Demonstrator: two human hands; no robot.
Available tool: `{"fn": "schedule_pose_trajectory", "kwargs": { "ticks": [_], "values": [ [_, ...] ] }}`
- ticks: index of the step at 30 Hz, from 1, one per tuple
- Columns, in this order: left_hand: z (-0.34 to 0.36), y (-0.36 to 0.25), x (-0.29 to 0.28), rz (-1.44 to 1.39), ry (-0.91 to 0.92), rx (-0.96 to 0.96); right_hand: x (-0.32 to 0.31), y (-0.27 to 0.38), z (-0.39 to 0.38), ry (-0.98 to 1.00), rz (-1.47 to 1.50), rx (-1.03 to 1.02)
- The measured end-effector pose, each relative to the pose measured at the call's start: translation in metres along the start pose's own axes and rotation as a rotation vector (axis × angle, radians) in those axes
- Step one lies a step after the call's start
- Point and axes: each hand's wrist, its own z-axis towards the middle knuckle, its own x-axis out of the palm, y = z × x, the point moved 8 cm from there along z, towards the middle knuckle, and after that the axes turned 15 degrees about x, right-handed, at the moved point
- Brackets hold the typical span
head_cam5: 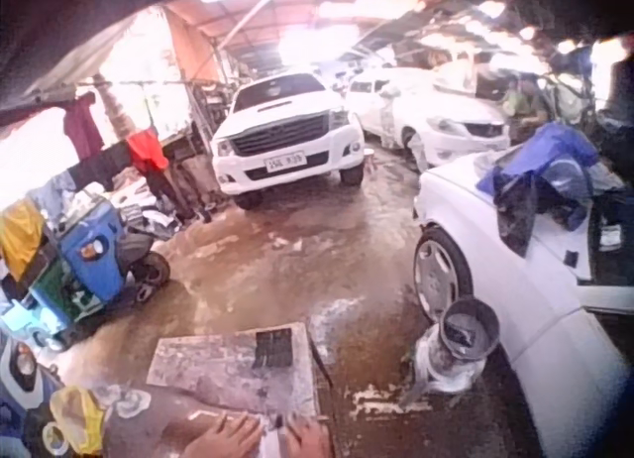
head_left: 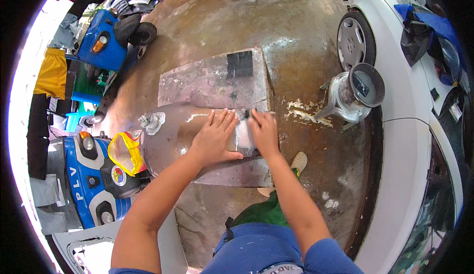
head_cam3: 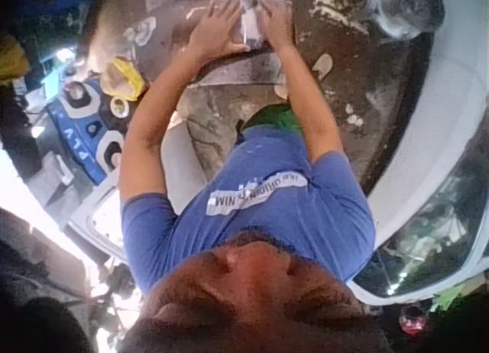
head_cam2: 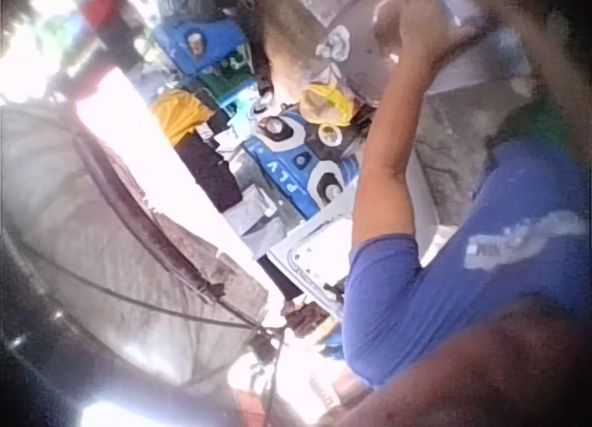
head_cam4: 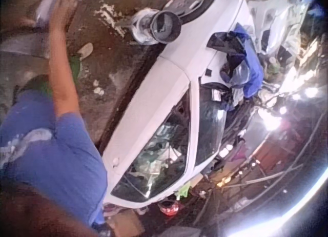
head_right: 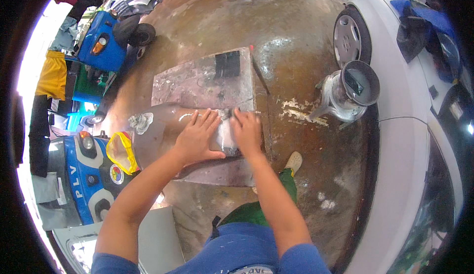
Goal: The person sands a brown car part on a metal stand using a sanding block. They repeatedly dip the sanding block into a bucket of water and continue sanding the surface of the part.
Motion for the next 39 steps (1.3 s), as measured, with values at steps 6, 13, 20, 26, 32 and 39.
{"fn": "schedule_pose_trajectory", "kwargs": {
  "ticks": [6, 13, 20, 26, 32, 39],
  "values": [
    [0.000, -0.002, -0.005, 0.001, -0.005, 0.009, -0.001, 0.016, 0.015, -0.006, -0.017, -0.018],
    [-0.008, 0.001, -0.001, 0.014, -0.013, -0.024, -0.008, 0.037, -0.053, 0.037, -0.104, -0.168],
    [0.010, -0.002, -0.010, 0.016, -0.034, 0.028, -0.011, 0.035, 0.012, -0.006, -0.165, -0.107],
    [-0.008, 0.000, -0.004, 0.034, -0.023, -0.026, -0.014, 0.059, -0.081, 0.083, -0.158, -0.209],
    [0.005, -0.002, -0.008, -0.011, -0.045, 0.022, -0.010, 0.053, -0.001, -0.002, -0.216, -0.225],
    [-0.012, 0.000, -0.001, 0.081, -0.053, 0.000, -0.013, 0.062, -0.078, 0.116, -0.242, -0.365]
  ]
}}
